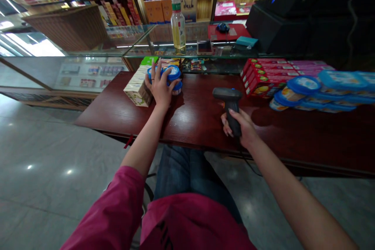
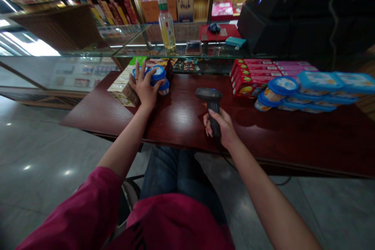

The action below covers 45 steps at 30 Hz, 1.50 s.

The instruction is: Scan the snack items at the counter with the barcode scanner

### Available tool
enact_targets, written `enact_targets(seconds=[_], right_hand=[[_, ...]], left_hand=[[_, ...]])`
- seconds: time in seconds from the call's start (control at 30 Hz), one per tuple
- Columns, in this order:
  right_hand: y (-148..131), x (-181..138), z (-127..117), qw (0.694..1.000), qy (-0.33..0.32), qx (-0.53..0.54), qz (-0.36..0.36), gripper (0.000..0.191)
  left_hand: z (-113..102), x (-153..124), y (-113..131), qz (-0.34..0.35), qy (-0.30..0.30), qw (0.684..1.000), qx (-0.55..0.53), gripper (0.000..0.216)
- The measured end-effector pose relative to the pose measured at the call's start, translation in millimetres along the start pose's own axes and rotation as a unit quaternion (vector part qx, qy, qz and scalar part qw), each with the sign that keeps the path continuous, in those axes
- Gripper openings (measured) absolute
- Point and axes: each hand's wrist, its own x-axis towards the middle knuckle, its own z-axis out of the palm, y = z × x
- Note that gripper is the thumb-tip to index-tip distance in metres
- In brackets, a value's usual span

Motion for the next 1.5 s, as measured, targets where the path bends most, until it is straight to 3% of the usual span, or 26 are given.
enact_targets(seconds=[0.13, 0.4, 0.53, 0.6, 0.7, 0.8, 0.87, 1.0, 1.13, 1.23, 1.3, 1.4, 1.5], right_hand=[[-0.9, 0.9, -0.6, 1.0, -0.002, 0.001, 0.004, 0.044], [1.8, 0.7, -4.5, 0.999, 0.005, 0.03, -0.011, 0.049], [-0.6, -4.1, -8.9, 0.995, 0.059, 0.051, -0.068, 0.046], [-3.4, -7.5, -13.9, 0.987, 0.101, 0.061, -0.104, 0.045], [-8.0, -13.3, -27.0, 0.969, 0.18, 0.066, -0.156, 0.046], [-11.3, -22.6, -45.1, 0.943, 0.259, 0.056, -0.203, 0.045], [-12.6, -30.7, -56.8, 0.924, 0.304, 0.054, -0.223, 0.044], [-12.8, -43.7, -70.3, 0.889, 0.375, 0.079, -0.25, 0.046], [-11.2, -44.5, -70.8, 0.865, 0.411, 0.104, -0.268, 0.049], [-10.5, -42.8, -69.3, 0.862, 0.412, 0.114, -0.273, 0.05], [-10.4, -43.4, -68.9, 0.866, 0.404, 0.111, -0.272, 0.049], [-11.6, -45.6, -68.3, 0.88, 0.38, 0.099, -0.267, 0.044], [-14.9, -43.1, -64.9, 0.909, 0.327, 0.079, -0.247, 0.04]], left_hand=[[-1.3, 5.9, 0.8, -0.003, -0.025, 1.0, -0.012, 0.042], [-0.3, 8.7, -1.1, 0.03, 0.001, 0.998, 0.056, 0.042], [-2.0, 4.4, 17.7, 0.005, 0.005, 0.999, 0.051, 0.071], [4.4, -0.3, 40.3, 0.005, -0.01, 1.0, 0.026, 0.085], [30.9, -11.7, 90.3, 0.065, -0.104, 0.991, -0.045, 0.079], [76.4, -26.3, 151.7, 0.152, -0.208, 0.959, -0.121, 0.071], [112.2, -35.5, 191.7, 0.178, -0.246, 0.938, -0.166, 0.073], [174.5, -46.6, 254.3, 0.172, -0.255, 0.922, -0.233, 0.086], [204.2, -46.3, 288.2, 0.158, -0.279, 0.918, -0.232, 0.094], [208.9, -42.8, 294.8, 0.131, -0.296, 0.912, -0.251, 0.091], [207.0, -40.0, 289.9, 0.111, -0.289, 0.891, -0.331, 0.09], [194.7, -34.5, 266.4, 0.046, -0.274, 0.826, -0.491, 0.09], [168.0, -27.1, 224.9, -0.085, -0.271, 0.77, -0.571, 0.081]])
